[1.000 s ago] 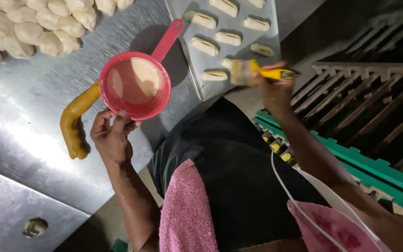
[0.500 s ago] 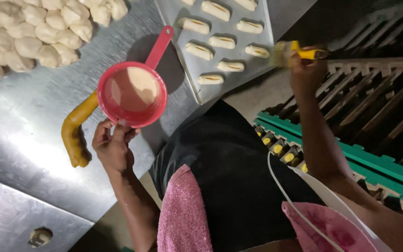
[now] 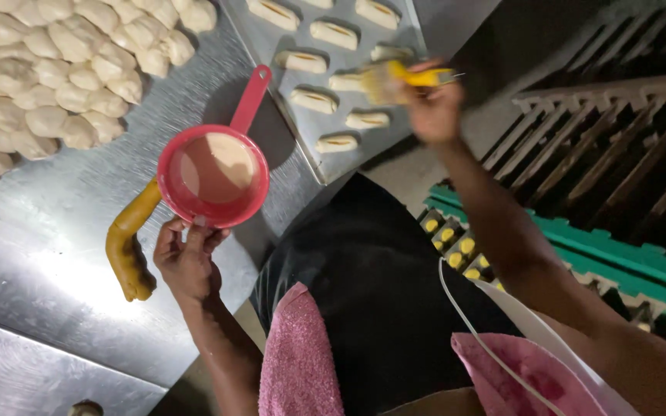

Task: The recorder is preparing small pastries by portioning dough, adding a yellow filling, rolling them into logs, scoring the tops with a blade, and then glazing them with a brush.

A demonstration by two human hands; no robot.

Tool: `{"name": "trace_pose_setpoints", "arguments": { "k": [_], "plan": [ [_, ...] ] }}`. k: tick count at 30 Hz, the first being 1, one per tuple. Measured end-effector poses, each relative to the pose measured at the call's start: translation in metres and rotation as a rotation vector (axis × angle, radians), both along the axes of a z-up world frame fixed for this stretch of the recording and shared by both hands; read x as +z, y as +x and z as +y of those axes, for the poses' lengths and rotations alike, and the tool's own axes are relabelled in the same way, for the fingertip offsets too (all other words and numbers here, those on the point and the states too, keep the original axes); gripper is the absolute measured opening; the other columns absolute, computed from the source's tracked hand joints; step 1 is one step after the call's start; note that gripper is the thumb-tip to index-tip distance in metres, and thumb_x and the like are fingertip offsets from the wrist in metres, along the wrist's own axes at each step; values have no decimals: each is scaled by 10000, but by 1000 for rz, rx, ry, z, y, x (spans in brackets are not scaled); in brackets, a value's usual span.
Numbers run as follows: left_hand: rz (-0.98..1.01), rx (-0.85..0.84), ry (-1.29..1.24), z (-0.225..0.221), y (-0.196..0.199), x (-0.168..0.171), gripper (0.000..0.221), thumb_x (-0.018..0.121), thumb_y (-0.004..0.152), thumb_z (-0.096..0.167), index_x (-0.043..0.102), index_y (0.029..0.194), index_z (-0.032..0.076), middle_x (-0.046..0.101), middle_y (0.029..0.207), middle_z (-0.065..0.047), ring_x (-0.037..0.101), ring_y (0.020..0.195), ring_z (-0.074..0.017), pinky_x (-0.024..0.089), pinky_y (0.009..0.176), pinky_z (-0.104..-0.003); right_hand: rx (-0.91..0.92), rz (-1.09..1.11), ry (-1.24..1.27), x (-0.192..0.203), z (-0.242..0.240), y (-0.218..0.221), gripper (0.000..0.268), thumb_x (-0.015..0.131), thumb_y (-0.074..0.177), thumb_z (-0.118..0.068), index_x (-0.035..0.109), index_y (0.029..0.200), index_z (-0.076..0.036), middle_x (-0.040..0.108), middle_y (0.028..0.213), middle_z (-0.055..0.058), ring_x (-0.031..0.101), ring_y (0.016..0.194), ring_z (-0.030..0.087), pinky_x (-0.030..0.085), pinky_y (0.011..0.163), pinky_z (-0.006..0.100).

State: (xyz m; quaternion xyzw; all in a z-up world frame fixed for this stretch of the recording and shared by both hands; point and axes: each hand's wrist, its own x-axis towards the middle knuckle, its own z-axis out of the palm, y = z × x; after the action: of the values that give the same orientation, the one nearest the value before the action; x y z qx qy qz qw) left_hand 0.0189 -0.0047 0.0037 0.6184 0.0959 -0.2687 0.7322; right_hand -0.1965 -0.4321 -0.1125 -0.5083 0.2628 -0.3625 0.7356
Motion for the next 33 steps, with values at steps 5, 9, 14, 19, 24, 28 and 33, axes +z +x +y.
{"name": "trace_pose_setpoints", "arguments": {
  "k": [5,9,14,19,24,28,33],
  "plan": [
    [-16,33,-36,3,-4,-2,86,687,977,62,653,1032,5,701,1013,-94,724,812,-204,648,727,-365,-118,23,-320,-38,-86,-57,301,707,979,144,599,1183,-49,641,1117,64,635,1040,179,565,992,366],
    [1,4,-29,2,-1,-6,110,694,991,93,645,1011,-4,705,997,-110,730,818,-209,664,765,-387,-142,154,-344,-21,-57,-21,226,728,1007,85,588,1143,-29,629,1077,63,617,976,159,551,922,330],
    [-7,23,11,-2,0,-6,107,692,961,86,638,1013,10,696,987,-106,726,815,-204,660,738,-405,91,64,-247,55,39,62,271,753,995,40,567,1169,-52,575,1076,18,594,984,111,527,912,286],
    [-47,-16,-3,2,-11,-17,85,691,970,96,659,1000,22,714,910,-96,733,785,-197,673,719,-387,32,91,-526,156,92,98,291,774,1064,24,531,1216,-27,606,1193,71,629,1031,123,537,936,269],
    [5,74,-39,-6,-19,-39,97,707,949,81,624,945,31,703,835,-92,719,695,-196,660,638,-381,227,136,-363,179,130,115,282,787,1035,-17,559,1200,-33,615,1134,49,624,987,101,558,881,257],
    [12,78,-77,-15,-23,-37,71,700,944,72,638,949,39,697,804,-85,710,690,-180,657,625,-366,431,123,-388,153,161,135,295,792,993,-38,575,1191,-15,658,1088,58,651,962,112,550,865,256],
    [-9,112,-145,-20,-29,-35,80,696,931,72,619,940,49,693,840,-75,706,687,-177,649,615,-359,656,135,-354,135,182,151,264,758,994,-13,607,1208,15,688,1091,77,674,982,125,561,875,265]
  ]
}}
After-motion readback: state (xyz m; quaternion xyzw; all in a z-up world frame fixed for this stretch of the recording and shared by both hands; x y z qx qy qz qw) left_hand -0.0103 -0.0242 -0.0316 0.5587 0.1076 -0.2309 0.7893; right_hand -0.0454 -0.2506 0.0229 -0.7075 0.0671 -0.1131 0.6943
